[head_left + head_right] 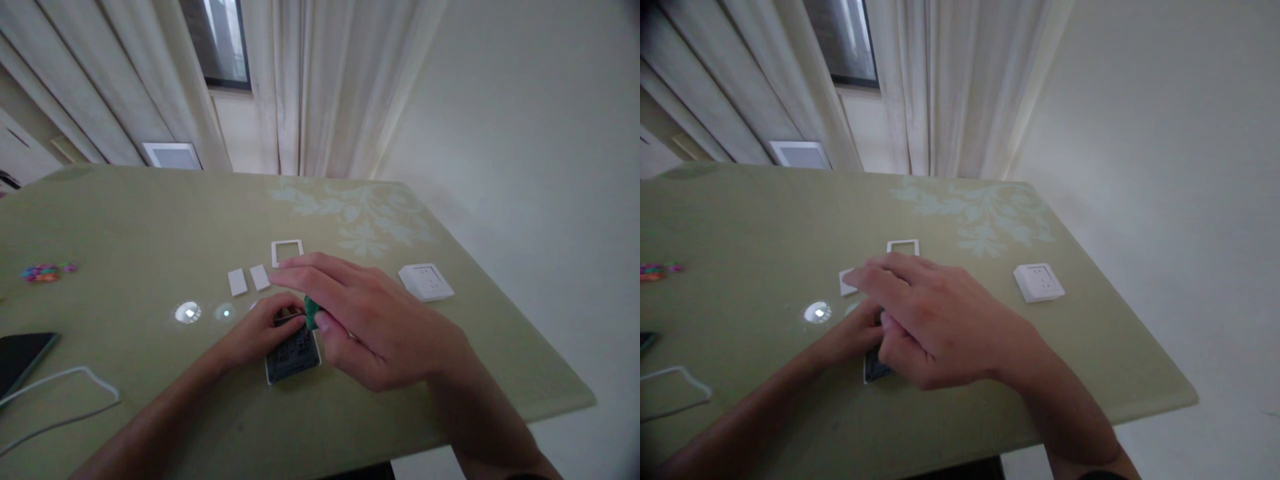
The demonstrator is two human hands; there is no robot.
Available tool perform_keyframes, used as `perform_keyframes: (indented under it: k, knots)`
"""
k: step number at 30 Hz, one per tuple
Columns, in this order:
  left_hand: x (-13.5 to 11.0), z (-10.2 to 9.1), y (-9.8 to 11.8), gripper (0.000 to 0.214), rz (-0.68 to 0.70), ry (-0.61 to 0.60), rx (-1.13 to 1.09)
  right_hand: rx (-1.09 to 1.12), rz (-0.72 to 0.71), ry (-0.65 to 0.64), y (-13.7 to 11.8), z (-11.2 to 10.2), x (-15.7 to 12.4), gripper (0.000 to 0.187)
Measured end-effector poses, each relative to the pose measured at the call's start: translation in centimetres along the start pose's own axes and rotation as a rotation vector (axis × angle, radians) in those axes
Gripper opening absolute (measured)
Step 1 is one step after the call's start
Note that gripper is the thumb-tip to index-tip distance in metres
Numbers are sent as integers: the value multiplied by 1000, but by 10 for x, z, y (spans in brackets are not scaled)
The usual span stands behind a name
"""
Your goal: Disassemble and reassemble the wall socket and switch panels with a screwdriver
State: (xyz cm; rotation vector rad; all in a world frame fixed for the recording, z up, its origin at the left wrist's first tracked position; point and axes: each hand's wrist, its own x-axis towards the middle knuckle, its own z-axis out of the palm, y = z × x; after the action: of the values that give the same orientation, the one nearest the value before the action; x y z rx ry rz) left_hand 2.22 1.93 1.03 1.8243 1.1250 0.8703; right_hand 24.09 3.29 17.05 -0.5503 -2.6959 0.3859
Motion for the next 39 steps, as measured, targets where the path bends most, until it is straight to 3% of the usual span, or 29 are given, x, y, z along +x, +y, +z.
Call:
perform_keyframes:
  k: [4, 6, 10, 14, 17, 21, 24, 27, 33, 39]
  knots:
    - [0, -3, 1, 20, -13, -56, -29, -146, 80, 59, 2, 2, 1, 24]
    - [0, -3, 1, 19, -24, -65, -46, -162, 109, 88, 3, 2, 2, 25]
    - [1, -1, 0, 18, 4, -63, -52, -29, 24, -5, 1, 0, 0, 37]
    - [0, -2, 5, 15, 112, 41, 107, -302, 92, 98, -2, 3, 1, 36]
    - [-6, -9, 18, 10, 238, 110, 168, -318, 108, 125, -1, 7, 4, 35]
    - [-14, -11, 32, 10, 311, 85, 116, -338, 87, 164, 0, 10, 7, 31]
    - [-16, -1, 28, 3, 262, 127, 73, -303, 60, 150, -2, 11, 7, 31]
    - [-16, 8, 22, 11, 252, 181, 91, -238, 42, 145, -3, 10, 6, 28]
    - [-15, 8, 28, 17, 301, 132, 70, -149, 50, 162, 1, 7, 3, 22]
    - [-14, 11, 18, 17, 214, 81, 46, -18, 1, 50, 5, 1, -1, 14]
